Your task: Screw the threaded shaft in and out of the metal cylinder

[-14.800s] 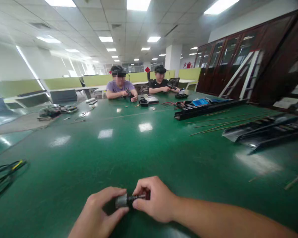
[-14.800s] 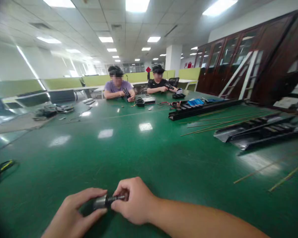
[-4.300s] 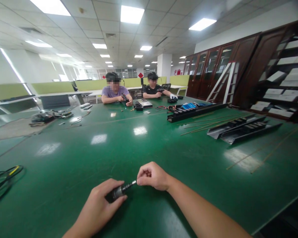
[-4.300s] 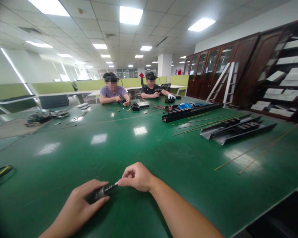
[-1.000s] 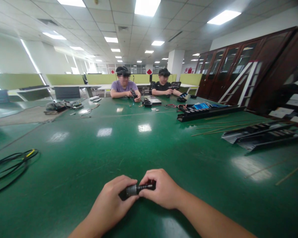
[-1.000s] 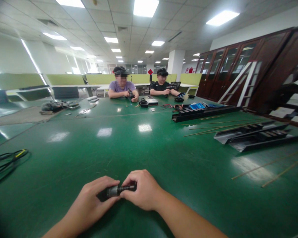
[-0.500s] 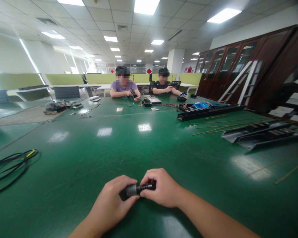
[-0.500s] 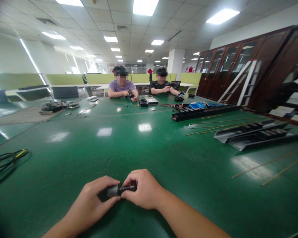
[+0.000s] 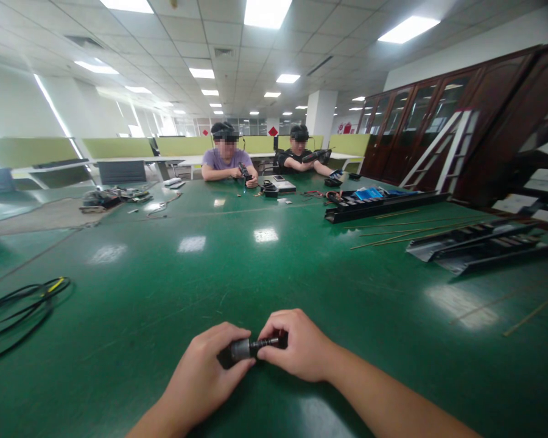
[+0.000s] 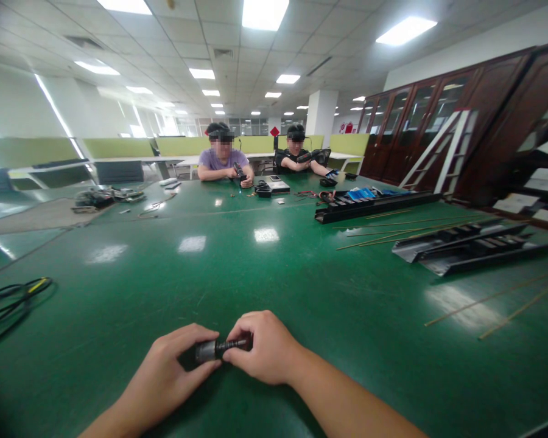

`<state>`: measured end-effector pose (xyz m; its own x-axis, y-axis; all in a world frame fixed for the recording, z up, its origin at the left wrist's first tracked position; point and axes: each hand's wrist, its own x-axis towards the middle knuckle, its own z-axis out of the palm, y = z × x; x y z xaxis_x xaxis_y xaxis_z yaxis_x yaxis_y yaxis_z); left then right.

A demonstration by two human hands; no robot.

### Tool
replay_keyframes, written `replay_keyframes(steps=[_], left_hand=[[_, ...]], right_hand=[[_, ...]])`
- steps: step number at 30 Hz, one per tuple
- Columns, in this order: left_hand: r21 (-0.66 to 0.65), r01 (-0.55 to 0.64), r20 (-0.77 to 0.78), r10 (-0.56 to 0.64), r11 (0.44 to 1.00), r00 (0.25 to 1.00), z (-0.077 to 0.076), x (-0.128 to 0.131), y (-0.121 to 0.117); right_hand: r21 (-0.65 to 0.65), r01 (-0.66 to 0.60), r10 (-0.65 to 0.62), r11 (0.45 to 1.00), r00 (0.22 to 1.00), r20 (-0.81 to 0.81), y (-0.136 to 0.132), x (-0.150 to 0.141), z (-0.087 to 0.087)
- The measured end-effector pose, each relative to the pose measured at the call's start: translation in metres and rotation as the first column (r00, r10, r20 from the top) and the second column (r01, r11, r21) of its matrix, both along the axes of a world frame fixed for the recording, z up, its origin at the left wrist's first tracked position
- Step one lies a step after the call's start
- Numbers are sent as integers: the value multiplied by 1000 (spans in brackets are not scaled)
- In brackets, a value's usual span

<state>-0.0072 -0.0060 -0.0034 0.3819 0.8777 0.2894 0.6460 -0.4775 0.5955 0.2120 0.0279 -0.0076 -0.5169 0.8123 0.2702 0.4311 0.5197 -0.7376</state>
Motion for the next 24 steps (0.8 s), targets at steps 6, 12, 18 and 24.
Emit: replay_keyframes(steps=[6,12,18,24], left_hand=[[7,1,-4,-1,1000,1000,1,0,-1],[24,5,-7,-5,1000,1000,-1,0,2],[36,3,-4,-3,999,1000,-2,-2,1],[37,-5,3,5,999,1000,-1,-3,1]], right_hand=[[3,0,0,1000,1000,3,0,0,0],[9,-3,3,1000,1000,9,0,1,-1],[13,-1,1,1000,1000,7,0,2,-2],[-7,5,-5,1000,1000,-4,1,3,-1]])
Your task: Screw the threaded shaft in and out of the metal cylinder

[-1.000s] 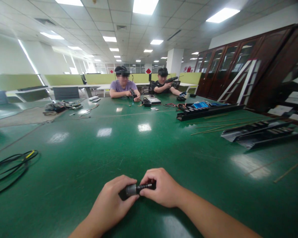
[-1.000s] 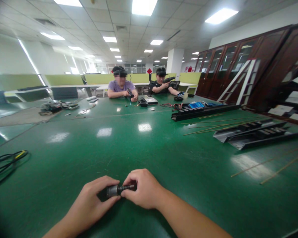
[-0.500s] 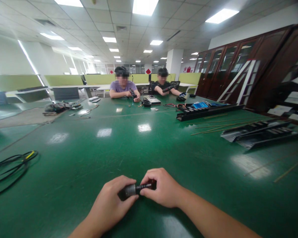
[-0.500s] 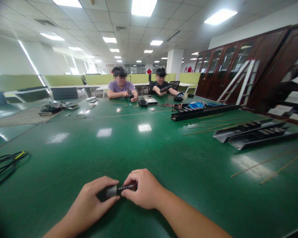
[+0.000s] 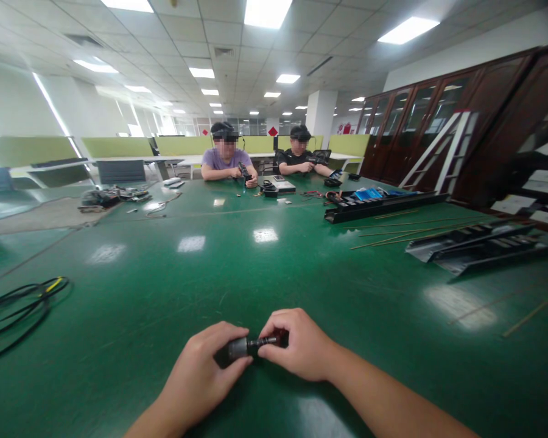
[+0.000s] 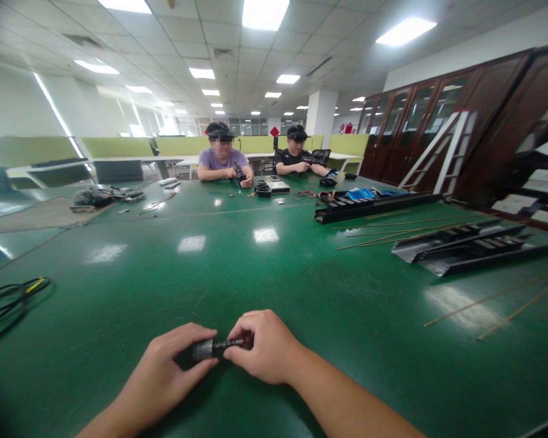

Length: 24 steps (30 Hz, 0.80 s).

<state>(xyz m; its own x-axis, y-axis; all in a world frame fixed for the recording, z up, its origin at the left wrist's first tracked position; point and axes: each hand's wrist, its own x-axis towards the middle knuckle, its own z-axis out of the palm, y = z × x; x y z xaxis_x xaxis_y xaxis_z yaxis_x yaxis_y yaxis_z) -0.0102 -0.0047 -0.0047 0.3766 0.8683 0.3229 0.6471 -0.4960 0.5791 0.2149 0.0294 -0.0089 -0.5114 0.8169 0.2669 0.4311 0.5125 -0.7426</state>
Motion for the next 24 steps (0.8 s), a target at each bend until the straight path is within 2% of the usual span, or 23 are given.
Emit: replay_keyframes(steps=[24], left_hand=[[26,-14,17,13,1000,1000,1,-2,-1]], right_hand=[[5,1,-1,1000,1000,-25,-1,2,1]])
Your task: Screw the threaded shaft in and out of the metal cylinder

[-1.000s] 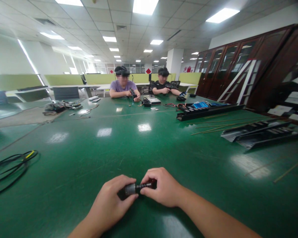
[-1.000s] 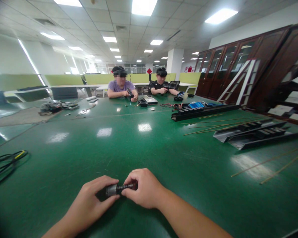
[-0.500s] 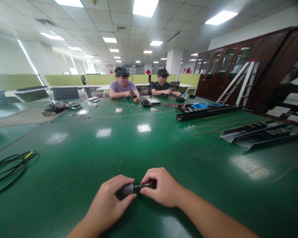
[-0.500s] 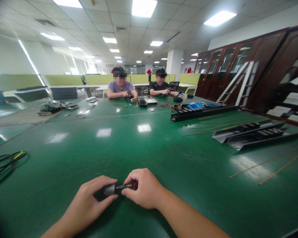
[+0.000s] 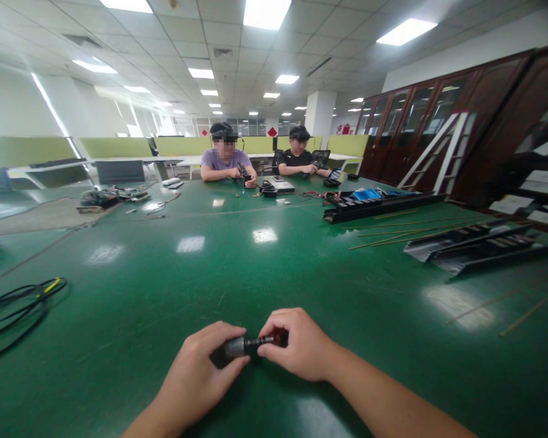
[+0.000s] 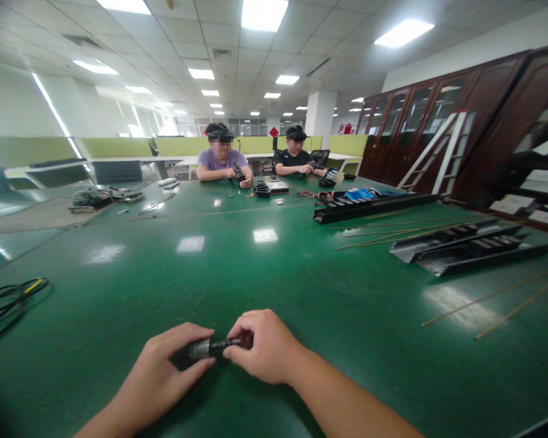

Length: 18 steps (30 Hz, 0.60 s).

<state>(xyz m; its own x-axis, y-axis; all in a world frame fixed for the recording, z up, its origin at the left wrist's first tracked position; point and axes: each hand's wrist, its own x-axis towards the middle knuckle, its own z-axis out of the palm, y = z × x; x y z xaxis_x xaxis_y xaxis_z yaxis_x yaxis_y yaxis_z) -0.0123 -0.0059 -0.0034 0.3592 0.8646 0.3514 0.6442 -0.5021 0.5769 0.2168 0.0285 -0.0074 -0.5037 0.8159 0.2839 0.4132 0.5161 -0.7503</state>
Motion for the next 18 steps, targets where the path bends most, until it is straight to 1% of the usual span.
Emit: replay_keyframes(steps=[5,14,18], left_hand=[[-3,-7,-1,7,1000,1000,0,0,1],[33,-30,4,30,999,1000,0,-1,1],[21,-30,-12,30,999,999,0,-1,1]], right_hand=[[2,4,-4,1000,1000,-7,1,1,0],[-3,6,-6,1000,1000,-18,0,2,1],[-10,8,-8,1000,1000,-16,-1,2,2]])
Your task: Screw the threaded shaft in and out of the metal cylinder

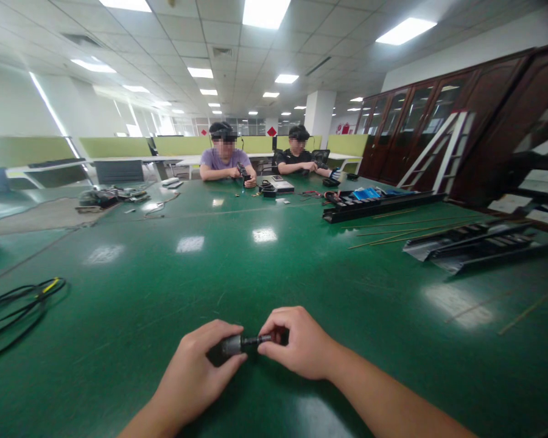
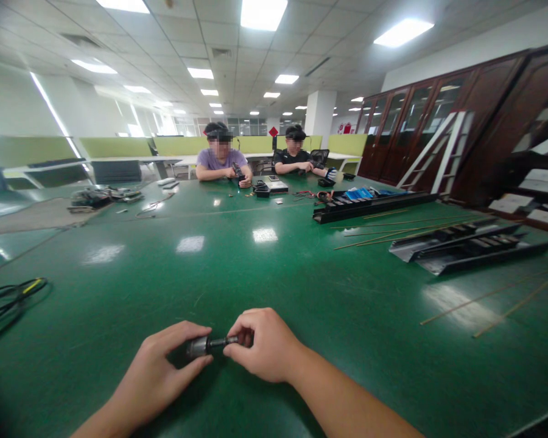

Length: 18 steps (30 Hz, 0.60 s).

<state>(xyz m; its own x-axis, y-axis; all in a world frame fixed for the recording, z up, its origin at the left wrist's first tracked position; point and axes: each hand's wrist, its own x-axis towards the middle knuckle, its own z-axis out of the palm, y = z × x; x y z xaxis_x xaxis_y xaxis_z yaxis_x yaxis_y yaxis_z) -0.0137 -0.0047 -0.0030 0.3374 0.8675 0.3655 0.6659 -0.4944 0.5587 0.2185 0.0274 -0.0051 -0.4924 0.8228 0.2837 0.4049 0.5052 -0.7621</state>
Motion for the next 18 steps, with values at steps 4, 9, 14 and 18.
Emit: replay_keyframes(steps=[4,9,14,18], left_hand=[[-4,-4,1,4,1000,1000,0,-1,1],[16,7,1,-7,1000,1000,1,-2,1],[22,2,8,-3,1000,1000,3,-1,1],[22,2,0,-2,1000,1000,5,0,1]], right_hand=[[-6,5,-5,1000,1000,-4,0,0,0],[-4,-1,1,1000,1000,-10,1,1,1],[7,4,-4,1000,1000,-3,1,1,1],[16,3,-3,1000,1000,2,1,2,2]])
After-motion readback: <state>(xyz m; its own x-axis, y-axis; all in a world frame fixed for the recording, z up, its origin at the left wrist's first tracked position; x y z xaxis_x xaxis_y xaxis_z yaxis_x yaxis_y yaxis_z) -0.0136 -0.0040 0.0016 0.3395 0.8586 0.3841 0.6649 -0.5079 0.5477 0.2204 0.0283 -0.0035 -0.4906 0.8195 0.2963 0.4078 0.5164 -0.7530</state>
